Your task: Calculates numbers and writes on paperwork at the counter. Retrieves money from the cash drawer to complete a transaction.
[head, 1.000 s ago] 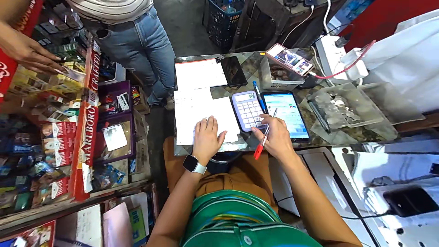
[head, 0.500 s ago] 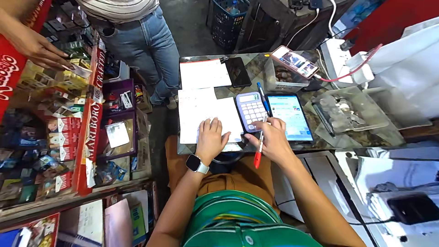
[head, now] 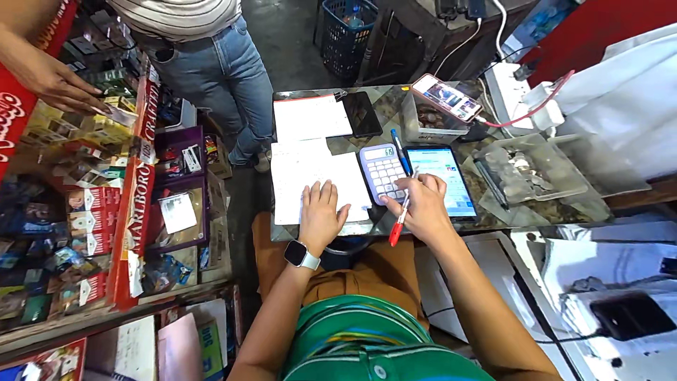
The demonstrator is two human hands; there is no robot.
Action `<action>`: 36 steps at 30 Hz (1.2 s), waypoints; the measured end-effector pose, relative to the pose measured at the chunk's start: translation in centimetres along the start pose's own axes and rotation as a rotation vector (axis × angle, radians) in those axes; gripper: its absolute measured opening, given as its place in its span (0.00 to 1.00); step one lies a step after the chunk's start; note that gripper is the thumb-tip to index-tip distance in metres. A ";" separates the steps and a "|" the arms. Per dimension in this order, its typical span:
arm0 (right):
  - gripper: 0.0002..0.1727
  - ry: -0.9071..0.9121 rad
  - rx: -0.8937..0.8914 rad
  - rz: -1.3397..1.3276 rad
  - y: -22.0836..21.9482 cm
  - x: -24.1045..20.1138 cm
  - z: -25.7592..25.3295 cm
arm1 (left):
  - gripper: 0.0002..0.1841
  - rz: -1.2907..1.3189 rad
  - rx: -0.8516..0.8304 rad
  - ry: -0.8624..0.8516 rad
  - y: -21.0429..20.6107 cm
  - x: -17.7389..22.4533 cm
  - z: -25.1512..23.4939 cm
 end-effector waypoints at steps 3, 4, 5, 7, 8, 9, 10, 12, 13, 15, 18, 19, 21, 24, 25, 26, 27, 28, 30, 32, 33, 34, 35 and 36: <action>0.30 0.023 0.129 0.006 3.2 -0.3 1.2 | 0.31 0.004 0.023 -0.015 0.2 0.2 -0.1; 0.30 0.030 0.154 -0.004 3.9 -0.3 1.6 | 0.32 0.003 0.024 -0.017 0.2 0.2 -0.1; 0.30 0.035 0.159 -0.018 4.1 -0.3 1.9 | 0.32 0.001 0.023 -0.019 0.2 0.3 -0.1; 0.30 0.025 0.107 -0.062 3.0 0.1 2.2 | 0.32 -0.011 0.027 -0.020 0.3 0.2 -0.1; 0.31 -0.004 0.048 -0.082 1.8 0.5 2.2 | 0.32 -0.017 0.028 -0.020 0.2 0.2 0.0; 0.33 -0.044 -0.009 -0.093 0.5 1.1 2.3 | 0.32 -0.021 0.027 -0.020 0.2 0.2 0.0; 0.35 -0.068 -0.034 -0.093 -0.6 1.6 2.4 | 0.32 -0.023 0.028 -0.022 0.2 0.2 0.0; 0.34 -0.081 -0.033 -0.095 -1.1 1.9 2.4 | 0.32 -0.027 0.046 -0.026 0.2 0.2 0.0; 0.33 -0.083 -0.030 -0.099 -1.1 1.9 2.3 | 0.32 -0.026 0.050 -0.029 0.2 0.1 0.1; 0.32 -0.080 -0.024 -0.098 -1.0 1.8 2.2 | 0.32 -0.013 0.041 -0.033 0.2 0.1 0.2; 0.33 -0.078 -0.023 -0.089 -0.9 1.7 2.3 | 0.33 0.016 0.013 -0.026 0.2 -0.1 0.2; 0.34 -0.078 -0.022 -0.088 -1.0 1.7 2.4 | 0.33 0.037 -0.008 -0.015 0.2 -0.1 0.3; 0.35 -0.071 -0.011 -0.077 -1.0 1.7 2.5 | 0.34 0.085 -0.038 0.009 0.1 -0.1 0.7; 0.34 -0.069 -0.009 -0.070 -1.0 1.6 2.4 | 0.37 0.085 -0.044 0.026 -0.1 0.0 1.1; 0.34 -0.069 -0.008 -0.070 -1.0 1.5 2.4 | 0.38 0.077 -0.048 0.027 -0.2 0.1 1.2; 0.34 -0.068 -0.006 -0.070 -0.9 1.5 2.3 | 0.38 0.068 -0.053 0.029 -0.3 0.2 1.2; 0.33 -0.071 -0.008 -0.068 -0.9 1.6 2.3 | 0.38 0.060 -0.061 0.032 -0.4 0.2 1.3; 0.33 -0.072 -0.011 -0.067 -0.9 1.6 2.3 | 0.38 0.052 -0.063 0.031 -0.4 0.3 1.3; 0.33 -0.070 -0.013 -0.062 -1.0 1.6 2.3 | 0.38 0.044 -0.062 0.027 -0.5 0.3 1.5; 0.33 -0.068 -0.007 -0.053 -1.0 1.6 2.3 | 0.39 0.038 -0.062 0.029 -0.5 0.5 1.8; 0.32 -0.066 0.000 -0.049 -0.9 1.5 2.3 | 0.39 0.034 -0.067 0.033 -0.6 0.5 2.0; 0.29 -0.062 0.020 -0.046 -0.7 1.4 2.3 | 0.39 0.028 -0.074 0.040 -0.6 0.7 2.2; 0.25 -0.055 0.065 -0.049 -0.2 1.1 2.3 | 0.39 0.015 -0.077 0.050 -0.7 0.8 2.5; 0.19 -0.043 0.139 -0.071 0.4 0.6 2.2 | 0.38 -0.002 -0.066 0.057 -0.7 0.8 2.7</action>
Point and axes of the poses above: each hand's wrist, its own z-axis away from the middle knuckle, its own y-axis out of the back of the hand, x = y × z, the point moved 9 cm from there along -z, towards the middle knuckle, and after that the axes turned 10 degrees about -x, right-handed, at the moved point
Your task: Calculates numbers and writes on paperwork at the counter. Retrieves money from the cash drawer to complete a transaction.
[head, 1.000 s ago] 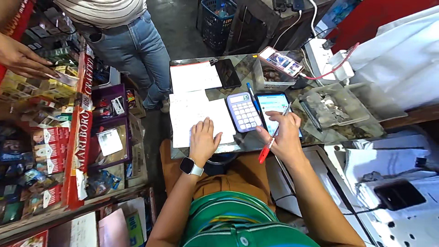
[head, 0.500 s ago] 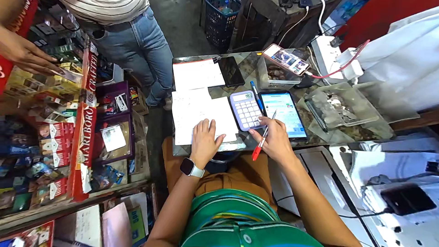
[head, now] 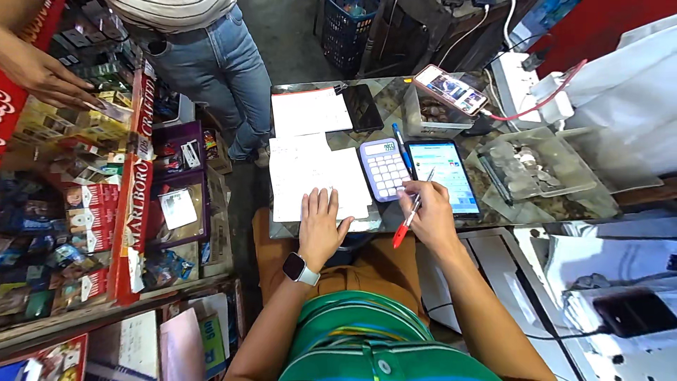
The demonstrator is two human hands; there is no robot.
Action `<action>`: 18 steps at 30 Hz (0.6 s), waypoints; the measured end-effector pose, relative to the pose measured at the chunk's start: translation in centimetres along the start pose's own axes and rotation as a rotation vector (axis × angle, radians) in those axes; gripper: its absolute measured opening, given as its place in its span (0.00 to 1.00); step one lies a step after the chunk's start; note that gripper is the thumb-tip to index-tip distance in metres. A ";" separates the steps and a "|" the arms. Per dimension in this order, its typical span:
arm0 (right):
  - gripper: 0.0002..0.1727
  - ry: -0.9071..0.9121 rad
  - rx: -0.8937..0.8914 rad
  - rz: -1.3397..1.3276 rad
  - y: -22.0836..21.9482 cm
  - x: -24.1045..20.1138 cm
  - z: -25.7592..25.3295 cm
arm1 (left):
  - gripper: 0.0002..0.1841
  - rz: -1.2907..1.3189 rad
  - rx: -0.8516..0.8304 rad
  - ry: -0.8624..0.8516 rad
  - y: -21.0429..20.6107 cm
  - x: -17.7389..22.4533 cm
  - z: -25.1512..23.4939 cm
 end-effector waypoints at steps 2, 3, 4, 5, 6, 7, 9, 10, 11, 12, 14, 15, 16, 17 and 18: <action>0.16 -0.007 0.132 -0.113 1.1 -1.4 -0.5 | 0.36 -0.029 0.062 0.001 0.1 0.1 0.3; 0.17 -0.033 0.132 -0.224 1.1 -2.0 -1.0 | 0.34 -0.035 0.092 -0.002 0.2 0.1 0.4; 0.21 -0.061 0.084 -0.370 0.4 -2.5 -1.7 | 0.31 -0.034 0.111 -0.009 0.2 0.2 0.5; 0.26 -0.091 0.003 -0.534 -0.8 -2.9 -2.6 | 0.30 -0.030 0.125 -0.016 0.2 0.2 0.5; 0.28 -0.126 -0.094 -0.683 -2.3 -3.4 -3.6 | 0.28 -0.032 0.146 -0.027 0.2 0.3 0.5; 0.27 -0.152 -0.172 -0.802 -4.0 -3.8 -4.7 | 0.28 -0.042 0.172 -0.036 0.3 0.3 0.5; 0.17 -0.218 -0.301 -1.039 -8.0 -4.3 -6.5 | 0.27 -0.058 0.205 -0.044 0.4 0.4 0.6; 0.11 -0.254 -0.338 -1.155 -9.9 -4.7 -7.3 | 0.27 -0.062 0.212 -0.046 0.5 0.4 0.6; 0.05 -0.283 -0.367 -1.235 -11.5 -5.0 -8.2 | 0.26 -0.062 0.212 -0.048 0.5 0.4 0.5; 0.02 -0.306 -0.393 -1.255 -12.9 -5.2 -8.9 | 0.26 -0.062 0.211 -0.048 0.5 0.4 0.6; 0.10 -0.317 -0.428 -1.152 -14.8 -5.3 -10.2 | 0.26 -0.070 0.197 -0.040 0.4 0.4 0.5; 0.11 -0.310 -0.423 -1.065 -15.2 -5.3 -10.7 | 0.26 -0.074 0.190 -0.037 0.5 0.4 0.5; 0.13 -0.290 -0.402 -0.986 -15.4 -5.2 -11.0 | 0.26 -0.076 0.189 -0.036 0.5 0.4 0.5; 0.14 -0.267 -0.365 -0.924 -15.3 -5.2 -11.2 | 0.26 -0.075 0.194 -0.037 0.6 0.4 0.5; 0.14 -0.236 -0.317 -0.874 -15.1 -5.3 -11.2 | 0.26 -0.073 0.199 -0.041 0.7 0.5 0.5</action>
Point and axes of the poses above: each hand's wrist, its own z-axis away from the middle knuckle, its own y-axis out of the back of the hand, x = y × z, the point moved 9 cm from there along -z, towards the middle knuckle, and after that the axes turned 10 degrees about -x, right-handed, at the moved point
